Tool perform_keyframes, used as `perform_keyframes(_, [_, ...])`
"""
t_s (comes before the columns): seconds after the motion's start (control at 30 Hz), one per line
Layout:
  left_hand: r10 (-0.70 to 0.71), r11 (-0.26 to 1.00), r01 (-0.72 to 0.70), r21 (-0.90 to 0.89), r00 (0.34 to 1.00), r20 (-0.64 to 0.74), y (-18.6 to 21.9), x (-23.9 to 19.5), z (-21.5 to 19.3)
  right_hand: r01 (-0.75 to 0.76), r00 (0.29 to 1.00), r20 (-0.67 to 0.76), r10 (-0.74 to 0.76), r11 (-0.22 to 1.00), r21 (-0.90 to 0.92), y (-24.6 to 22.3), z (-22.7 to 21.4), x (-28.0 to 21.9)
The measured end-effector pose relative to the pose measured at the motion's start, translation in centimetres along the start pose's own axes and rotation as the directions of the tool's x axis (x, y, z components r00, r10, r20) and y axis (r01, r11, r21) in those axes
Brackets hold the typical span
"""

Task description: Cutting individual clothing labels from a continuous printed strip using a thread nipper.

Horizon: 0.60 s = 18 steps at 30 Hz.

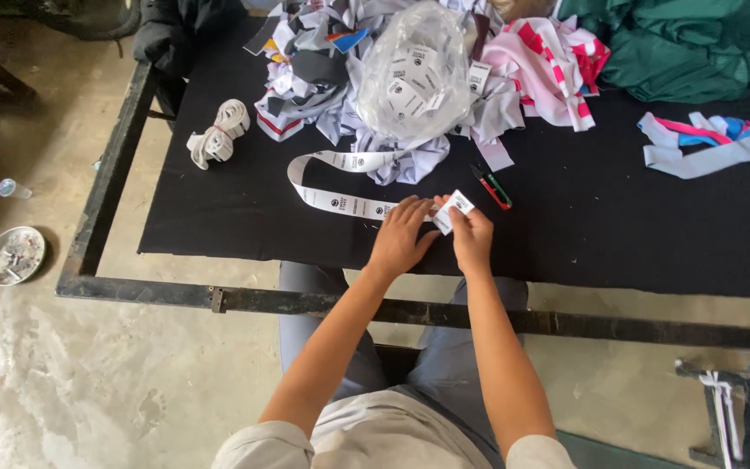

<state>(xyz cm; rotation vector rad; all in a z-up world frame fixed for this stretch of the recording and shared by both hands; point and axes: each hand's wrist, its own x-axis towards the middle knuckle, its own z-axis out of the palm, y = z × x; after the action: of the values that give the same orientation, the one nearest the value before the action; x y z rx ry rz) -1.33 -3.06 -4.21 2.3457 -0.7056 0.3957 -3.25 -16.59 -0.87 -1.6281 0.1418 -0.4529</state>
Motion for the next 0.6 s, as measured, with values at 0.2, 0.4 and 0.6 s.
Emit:
perform_keyframes(0.2, [-0.085, 0.996, 0.082, 0.033, 0.992, 0.098, -1.0, -0.9, -0.8, 0.104, 0.994, 0.04, -0.098, 0.975, -0.197, 0.4, 0.4, -0.2])
perform_keyframes(0.4, [-0.07, 0.995, 0.062, 0.073, 0.991, 0.115, -2.8, -1.4, 1.9, 0.111, 0.994, 0.031, -0.107, 0.96, -0.257, 0.2, 0.5, -0.1])
perform_keyframes(0.6, [-0.056, 0.992, 0.05, 0.112, 0.997, 0.052, -2.3, -0.8, 1.1, 0.09, 0.996, 0.021, -0.088, 0.971, -0.222, 0.0, 0.4, -0.3])
